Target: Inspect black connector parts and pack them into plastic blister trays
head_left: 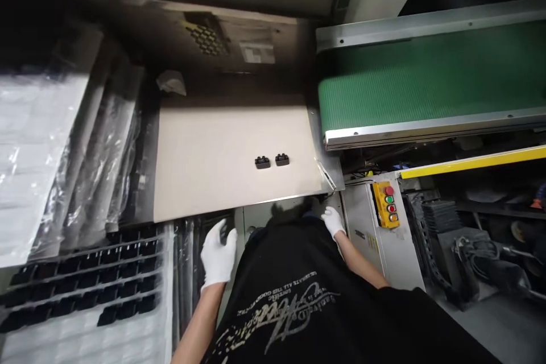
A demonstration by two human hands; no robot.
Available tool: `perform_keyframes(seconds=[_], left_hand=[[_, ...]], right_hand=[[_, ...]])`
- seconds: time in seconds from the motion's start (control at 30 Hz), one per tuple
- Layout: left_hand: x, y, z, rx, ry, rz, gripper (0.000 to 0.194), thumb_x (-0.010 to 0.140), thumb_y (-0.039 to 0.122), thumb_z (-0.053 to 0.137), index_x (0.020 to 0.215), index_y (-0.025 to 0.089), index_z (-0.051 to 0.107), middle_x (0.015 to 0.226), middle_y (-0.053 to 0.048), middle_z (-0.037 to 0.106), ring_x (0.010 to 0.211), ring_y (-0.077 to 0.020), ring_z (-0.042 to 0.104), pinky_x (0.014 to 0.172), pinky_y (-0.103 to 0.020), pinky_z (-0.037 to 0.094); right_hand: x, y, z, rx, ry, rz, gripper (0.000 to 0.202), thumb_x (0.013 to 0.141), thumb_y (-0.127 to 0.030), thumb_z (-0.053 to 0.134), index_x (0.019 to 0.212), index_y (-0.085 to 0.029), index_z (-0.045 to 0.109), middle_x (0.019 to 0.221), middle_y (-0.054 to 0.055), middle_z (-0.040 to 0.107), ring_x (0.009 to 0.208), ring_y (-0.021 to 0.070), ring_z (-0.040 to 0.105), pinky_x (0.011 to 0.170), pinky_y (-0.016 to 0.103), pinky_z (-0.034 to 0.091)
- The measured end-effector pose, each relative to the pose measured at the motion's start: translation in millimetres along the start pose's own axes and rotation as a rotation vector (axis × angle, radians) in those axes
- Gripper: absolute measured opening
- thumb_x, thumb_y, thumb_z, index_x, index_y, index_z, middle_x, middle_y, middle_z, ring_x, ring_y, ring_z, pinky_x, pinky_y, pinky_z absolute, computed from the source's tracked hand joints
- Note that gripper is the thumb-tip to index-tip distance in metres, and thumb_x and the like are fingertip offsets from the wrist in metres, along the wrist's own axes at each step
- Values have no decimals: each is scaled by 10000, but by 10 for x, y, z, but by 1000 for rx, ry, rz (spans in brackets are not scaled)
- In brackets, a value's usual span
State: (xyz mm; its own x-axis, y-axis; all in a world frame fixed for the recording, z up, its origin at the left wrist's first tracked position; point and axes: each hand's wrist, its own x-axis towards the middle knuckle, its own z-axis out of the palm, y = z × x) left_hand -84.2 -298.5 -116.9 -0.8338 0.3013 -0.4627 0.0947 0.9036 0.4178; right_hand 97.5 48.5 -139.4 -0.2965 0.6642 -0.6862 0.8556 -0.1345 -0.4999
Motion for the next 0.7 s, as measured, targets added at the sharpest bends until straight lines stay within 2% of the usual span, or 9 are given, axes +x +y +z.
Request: perform_keyframes(seconds=[0.07,0.13,0.2,0.27,0.37,0.43,0.5,0.6,0.7], left_hand=[[375,599,-110,-11,115,125,614,997,411,438,1578,210,451,1539,-159,593,1468,-327,532,1275,-486,395],[834,1091,-263,16,132,303,615,976,423,525,1552,209,501,1551,-165,571,1495,-358,480,1290,-500,351],[1321,1443,-409,91,54,400,710,919,422,621,1571,172,486,1613,-211,483,1512,-424,424,1279,-542,331],[1757,1654,-507,159,-98,432,790,819,376,720,1549,154,513,1598,-239,481,1454,-477,459,1233,-576,364],[2190,1760,-541,188,-291,462,686,693,285,778,1361,167,674,1380,-202,659,1249,-428,619,1128,-511,475],[2324,1742,-508,179,-348,474,520,680,251,753,1193,171,746,1236,-172,717,1145,-377,669,1078,-458,513],[2369,1704,-452,168,-372,471,421,693,234,711,1105,168,761,1179,-168,726,1117,-364,678,1072,-456,516],[2313,1713,-357,143,-411,478,382,704,233,681,1073,174,760,1153,-167,729,1104,-370,685,1064,-475,516],[2085,1821,-316,99,-507,551,310,717,247,668,1009,223,766,1114,-131,750,1033,-347,714,978,-447,550]], right_hand=[[-32,48,-339,-165,-90,5,286,717,-119,706,986,-203,756,860,22,761,924,198,720,957,316,553],[-44,-7,-661,-290,-182,-38,237,740,-103,686,938,-198,773,850,42,771,936,225,730,965,332,539],[-69,-229,-869,-358,-256,-117,216,786,-131,685,959,-205,789,911,63,790,1009,254,732,1000,343,517],[-112,-651,-883,-422,-297,-281,236,870,-193,664,1065,-224,792,1069,78,800,1127,271,708,1053,344,484],[-128,-1536,-521,-630,-280,-696,393,988,-206,541,1352,-211,691,1321,114,734,1218,283,665,1067,361,472],[-41,-2106,-137,-682,-270,-778,535,995,-158,524,1528,-206,542,1422,133,671,1192,269,664,1037,366,485],[126,-2501,212,-721,-288,-748,526,976,-139,567,1501,-171,552,1395,139,675,1115,244,676,982,347,505],[393,-2667,432,-764,-356,-689,288,959,-205,651,1227,-117,709,1203,118,748,1027,224,684,933,318,514],[408,-2513,262,-776,-391,-646,161,951,-224,669,1056,-144,762,1099,103,781,972,233,702,899,319,525]])
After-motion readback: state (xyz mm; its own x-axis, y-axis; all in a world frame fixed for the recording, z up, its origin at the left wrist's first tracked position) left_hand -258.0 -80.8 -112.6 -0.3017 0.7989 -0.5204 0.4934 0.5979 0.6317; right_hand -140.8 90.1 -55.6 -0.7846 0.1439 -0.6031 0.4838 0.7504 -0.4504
